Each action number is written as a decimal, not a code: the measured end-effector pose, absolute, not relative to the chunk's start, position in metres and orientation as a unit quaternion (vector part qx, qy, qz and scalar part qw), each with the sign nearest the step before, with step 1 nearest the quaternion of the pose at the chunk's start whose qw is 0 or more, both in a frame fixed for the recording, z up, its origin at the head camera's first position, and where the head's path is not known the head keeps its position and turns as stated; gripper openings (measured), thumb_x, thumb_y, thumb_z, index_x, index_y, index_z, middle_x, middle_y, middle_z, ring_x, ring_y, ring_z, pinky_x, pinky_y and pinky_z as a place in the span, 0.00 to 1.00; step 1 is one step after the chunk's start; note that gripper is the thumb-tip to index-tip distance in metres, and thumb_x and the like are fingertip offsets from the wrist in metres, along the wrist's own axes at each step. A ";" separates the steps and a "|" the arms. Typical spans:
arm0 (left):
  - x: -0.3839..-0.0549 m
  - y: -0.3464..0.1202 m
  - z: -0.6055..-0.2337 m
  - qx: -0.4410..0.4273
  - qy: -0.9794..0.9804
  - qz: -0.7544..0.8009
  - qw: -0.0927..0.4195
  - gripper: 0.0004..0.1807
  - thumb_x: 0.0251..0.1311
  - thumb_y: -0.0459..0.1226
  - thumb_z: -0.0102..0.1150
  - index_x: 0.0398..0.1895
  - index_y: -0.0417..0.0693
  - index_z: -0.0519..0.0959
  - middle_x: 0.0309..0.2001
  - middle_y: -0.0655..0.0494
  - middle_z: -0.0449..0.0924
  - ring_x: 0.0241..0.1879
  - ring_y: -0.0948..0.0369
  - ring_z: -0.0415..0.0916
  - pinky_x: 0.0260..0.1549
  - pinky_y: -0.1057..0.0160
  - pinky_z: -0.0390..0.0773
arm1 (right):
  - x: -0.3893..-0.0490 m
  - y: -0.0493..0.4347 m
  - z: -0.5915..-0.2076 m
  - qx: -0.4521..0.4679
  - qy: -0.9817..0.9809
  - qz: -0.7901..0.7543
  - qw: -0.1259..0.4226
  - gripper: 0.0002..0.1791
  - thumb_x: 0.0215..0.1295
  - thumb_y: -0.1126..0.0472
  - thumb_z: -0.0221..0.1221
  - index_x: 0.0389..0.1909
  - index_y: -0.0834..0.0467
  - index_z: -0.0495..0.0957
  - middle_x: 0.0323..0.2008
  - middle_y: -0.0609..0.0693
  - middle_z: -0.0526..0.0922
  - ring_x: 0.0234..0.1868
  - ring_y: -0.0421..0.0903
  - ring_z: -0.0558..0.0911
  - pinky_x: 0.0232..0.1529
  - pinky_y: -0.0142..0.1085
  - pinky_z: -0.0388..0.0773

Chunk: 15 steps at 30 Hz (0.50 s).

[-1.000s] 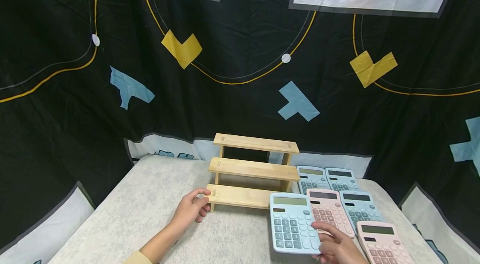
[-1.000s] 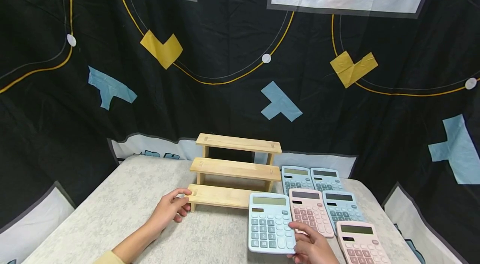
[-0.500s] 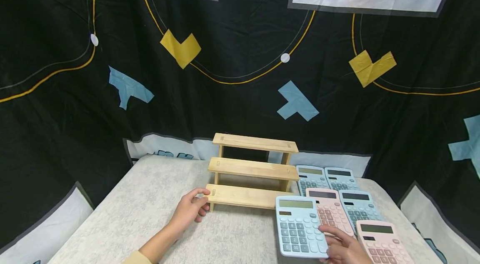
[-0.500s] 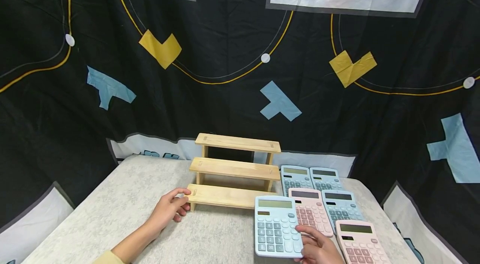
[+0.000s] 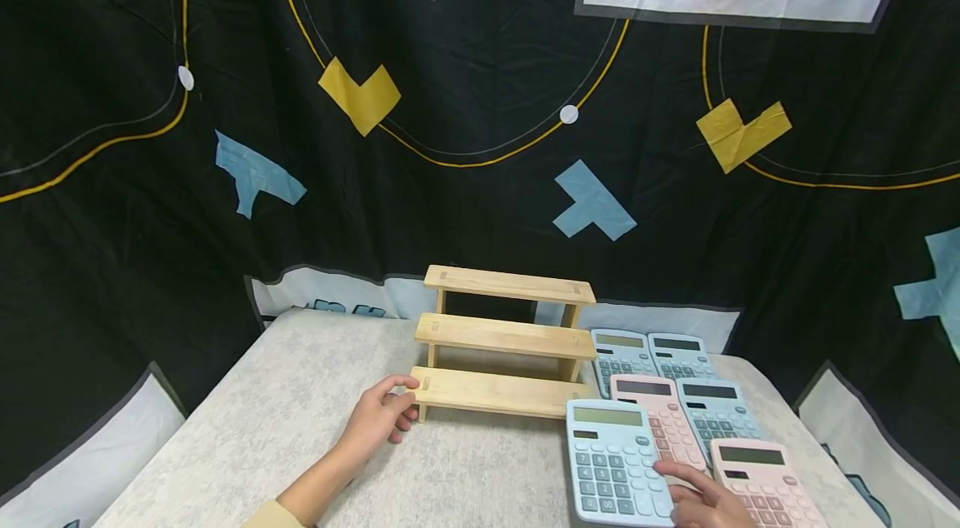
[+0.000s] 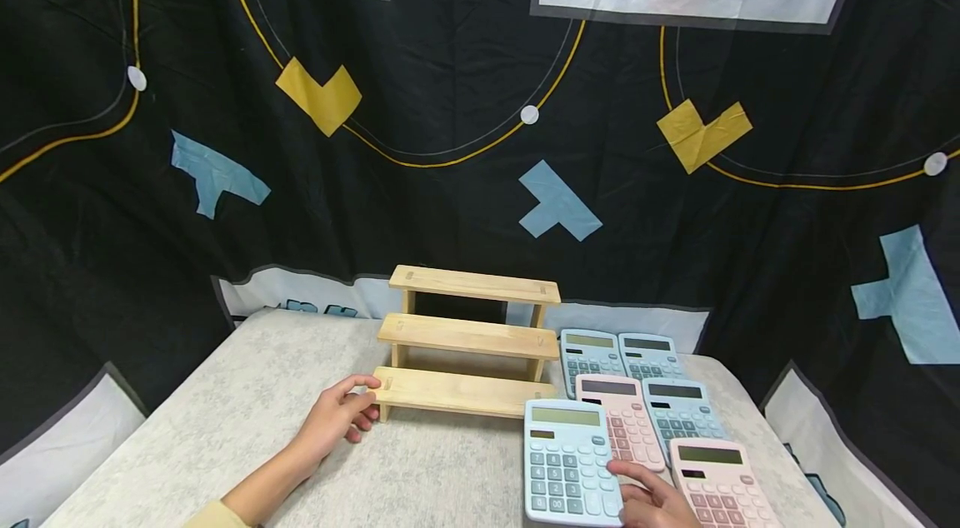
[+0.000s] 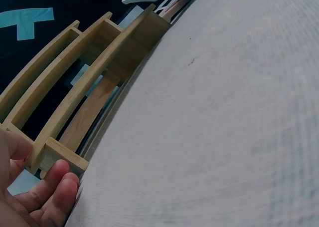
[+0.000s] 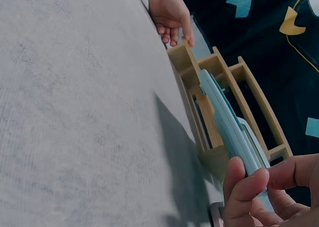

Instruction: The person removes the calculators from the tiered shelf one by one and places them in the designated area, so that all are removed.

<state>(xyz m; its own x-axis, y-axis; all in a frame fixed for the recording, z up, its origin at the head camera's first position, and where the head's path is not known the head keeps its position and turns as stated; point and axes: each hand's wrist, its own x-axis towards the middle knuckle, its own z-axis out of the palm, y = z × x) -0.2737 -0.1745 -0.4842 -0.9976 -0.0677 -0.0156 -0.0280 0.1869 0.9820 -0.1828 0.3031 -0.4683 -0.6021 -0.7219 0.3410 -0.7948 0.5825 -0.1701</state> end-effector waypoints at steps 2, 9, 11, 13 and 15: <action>-0.274 -0.175 -0.484 0.031 -0.769 -0.638 0.015 0.14 0.69 0.36 0.54 0.55 0.47 0.79 0.30 0.47 0.82 0.26 0.58 0.76 0.21 0.64 0.77 | -0.183 0.305 -0.470 0.486 -0.840 0.059 0.234 0.08 0.61 0.45 0.69 0.41 0.32 0.84 0.54 0.33 0.84 0.56 0.37 0.82 0.75 0.26 0.51; -0.275 -0.175 -0.486 0.033 -0.769 -0.639 0.015 0.13 0.68 0.36 0.54 0.54 0.48 0.79 0.29 0.47 0.82 0.25 0.57 0.76 0.20 0.64 0.77 | -0.184 0.310 -0.472 0.542 -0.791 -0.002 0.282 0.16 0.63 0.46 0.68 0.51 0.30 0.82 0.46 0.31 0.86 0.56 0.34 0.82 0.77 0.36 0.51; -0.275 -0.175 -0.486 0.034 -0.768 -0.639 0.014 0.13 0.68 0.36 0.54 0.54 0.48 0.79 0.29 0.47 0.82 0.25 0.57 0.76 0.21 0.64 0.77 | -0.183 0.312 -0.474 0.548 -0.785 0.002 0.291 0.14 0.64 0.48 0.66 0.50 0.31 0.83 0.43 0.30 0.86 0.56 0.35 0.82 0.77 0.36 0.52; -0.275 -0.175 -0.486 0.033 -0.769 -0.639 0.015 0.13 0.68 0.36 0.54 0.54 0.48 0.79 0.29 0.48 0.82 0.25 0.57 0.76 0.21 0.64 0.77 | -0.184 0.314 -0.476 0.555 -0.776 0.013 0.300 0.09 0.68 0.50 0.64 0.47 0.34 0.84 0.44 0.33 0.86 0.55 0.37 0.83 0.76 0.36 0.53; -0.275 -0.175 -0.486 0.032 -0.769 -0.638 0.015 0.13 0.68 0.36 0.54 0.54 0.48 0.79 0.29 0.48 0.82 0.25 0.57 0.76 0.21 0.63 0.77 | -0.184 0.319 -0.477 0.572 -0.788 0.063 0.221 0.10 0.74 0.54 0.56 0.48 0.40 0.84 0.51 0.39 0.86 0.58 0.40 0.82 0.75 0.35 0.56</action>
<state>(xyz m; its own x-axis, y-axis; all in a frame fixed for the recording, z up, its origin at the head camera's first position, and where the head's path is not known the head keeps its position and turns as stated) -0.2747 -0.1750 -0.4858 -0.9975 -0.0683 -0.0181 -0.0304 0.1833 0.9826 -0.1845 0.3187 -0.4772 -0.2484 -0.8726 0.4205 -0.9287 0.3380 0.1527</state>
